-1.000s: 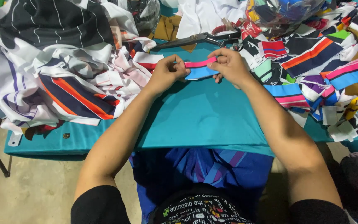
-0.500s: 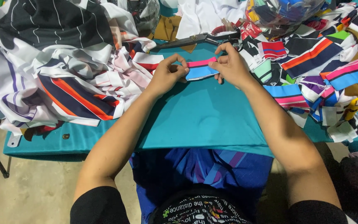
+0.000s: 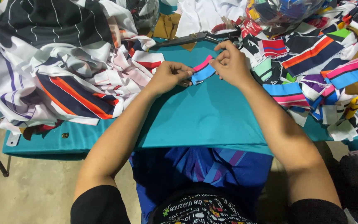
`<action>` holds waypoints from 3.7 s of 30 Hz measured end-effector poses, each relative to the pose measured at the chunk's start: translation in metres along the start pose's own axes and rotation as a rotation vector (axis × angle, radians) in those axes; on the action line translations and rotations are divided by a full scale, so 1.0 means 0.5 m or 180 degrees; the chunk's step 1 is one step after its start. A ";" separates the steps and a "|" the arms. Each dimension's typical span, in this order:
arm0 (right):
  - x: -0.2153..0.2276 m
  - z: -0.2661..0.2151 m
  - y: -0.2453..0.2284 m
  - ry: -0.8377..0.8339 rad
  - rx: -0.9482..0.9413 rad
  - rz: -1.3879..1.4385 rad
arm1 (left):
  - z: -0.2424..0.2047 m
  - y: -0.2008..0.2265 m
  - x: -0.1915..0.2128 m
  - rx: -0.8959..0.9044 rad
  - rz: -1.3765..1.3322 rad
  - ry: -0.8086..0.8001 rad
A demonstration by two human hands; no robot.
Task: The person is sitting at a table, picking up small, colorful fabric scraps from a pile and folding them into neat rectangular shapes.
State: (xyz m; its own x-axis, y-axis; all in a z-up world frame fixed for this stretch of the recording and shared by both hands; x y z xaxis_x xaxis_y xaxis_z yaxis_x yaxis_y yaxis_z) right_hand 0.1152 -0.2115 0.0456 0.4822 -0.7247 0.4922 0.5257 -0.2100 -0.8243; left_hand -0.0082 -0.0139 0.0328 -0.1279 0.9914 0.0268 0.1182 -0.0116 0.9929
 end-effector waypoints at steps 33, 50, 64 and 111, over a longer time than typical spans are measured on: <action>-0.045 0.009 0.047 -0.0173 0.1178 0.0207 | -0.005 0.001 0.010 -0.1626 0.1582 0.0324; -0.053 0.003 0.030 -0.0198 0.1849 -0.0390 | -0.008 0.003 0.004 -0.1454 0.1665 0.0315; -0.047 -0.003 0.034 -0.0444 0.1286 -0.0162 | -0.004 0.000 -0.008 -0.1519 0.1022 0.0269; 0.013 0.036 0.158 0.0436 -0.0407 0.1647 | 0.213 -0.064 -0.112 -0.1000 0.0205 0.0723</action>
State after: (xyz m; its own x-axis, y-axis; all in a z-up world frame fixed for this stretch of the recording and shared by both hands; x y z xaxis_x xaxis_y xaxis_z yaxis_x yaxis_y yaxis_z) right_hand 0.1723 -0.2212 -0.0112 0.5551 -0.8315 -0.0201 0.1509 0.1245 -0.9807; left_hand 0.0998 -0.0554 -0.0129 -0.3488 0.9338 0.0801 -0.1696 -0.1470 0.9745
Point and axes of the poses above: each hand's wrist, its own z-axis towards the middle knuckle, its own x-axis out of the back of the hand, y = z × x, the point moved 1 cm from there along z, towards the middle knuckle, and after that the axes turned 5 degrees about x, right-handed, at the moved point
